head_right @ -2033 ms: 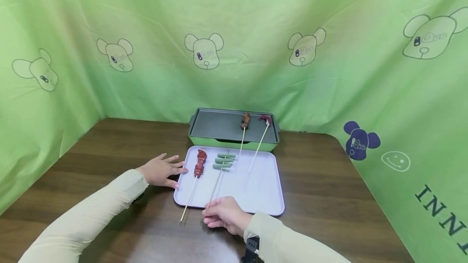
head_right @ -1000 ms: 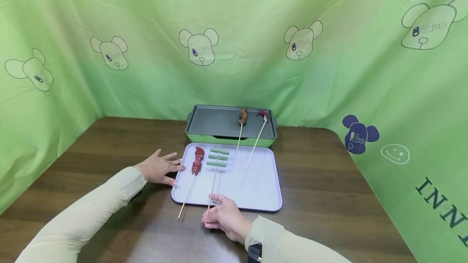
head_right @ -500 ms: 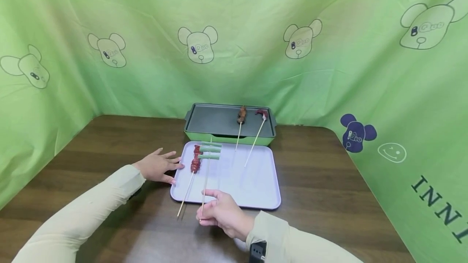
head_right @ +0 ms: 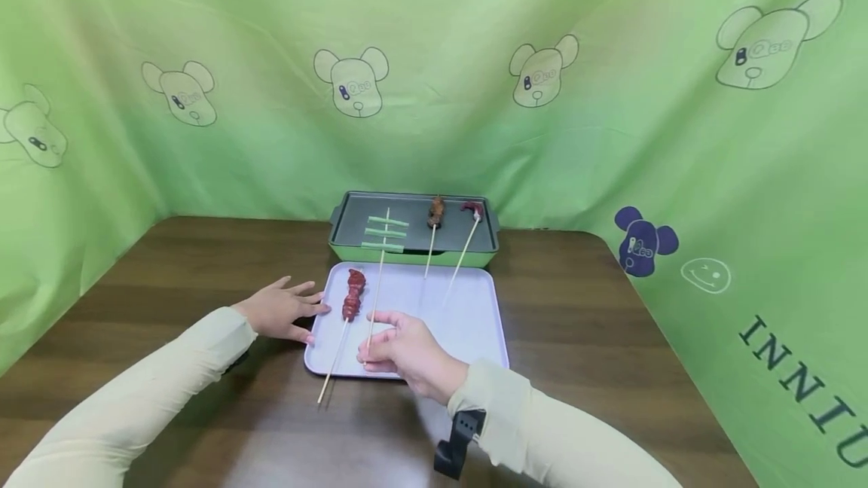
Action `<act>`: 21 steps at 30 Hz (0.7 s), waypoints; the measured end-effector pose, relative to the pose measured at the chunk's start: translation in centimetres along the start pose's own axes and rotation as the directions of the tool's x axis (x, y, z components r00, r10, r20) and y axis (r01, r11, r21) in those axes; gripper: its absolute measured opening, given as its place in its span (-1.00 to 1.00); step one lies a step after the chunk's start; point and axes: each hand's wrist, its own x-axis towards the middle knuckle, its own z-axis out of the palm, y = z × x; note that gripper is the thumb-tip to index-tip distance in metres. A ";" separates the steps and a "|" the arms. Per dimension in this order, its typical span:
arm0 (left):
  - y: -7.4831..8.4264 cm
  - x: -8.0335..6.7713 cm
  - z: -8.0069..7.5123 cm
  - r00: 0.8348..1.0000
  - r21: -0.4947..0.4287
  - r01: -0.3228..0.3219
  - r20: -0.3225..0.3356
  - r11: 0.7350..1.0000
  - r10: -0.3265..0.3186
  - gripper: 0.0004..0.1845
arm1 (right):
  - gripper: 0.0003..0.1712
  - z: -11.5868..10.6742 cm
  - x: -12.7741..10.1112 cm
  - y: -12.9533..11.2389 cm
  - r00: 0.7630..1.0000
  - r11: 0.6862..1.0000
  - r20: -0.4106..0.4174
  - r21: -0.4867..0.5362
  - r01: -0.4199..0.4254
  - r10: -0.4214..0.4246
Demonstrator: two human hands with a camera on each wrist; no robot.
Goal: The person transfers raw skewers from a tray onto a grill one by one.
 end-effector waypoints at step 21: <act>0.3 -0.2 -0.2 1.000 -0.002 0.004 -0.003 1.000 -0.004 -0.28 | -0.38 -2.0 4.4 -2.3 0.993 0.991 -0.120 -0.133 -0.007 -0.009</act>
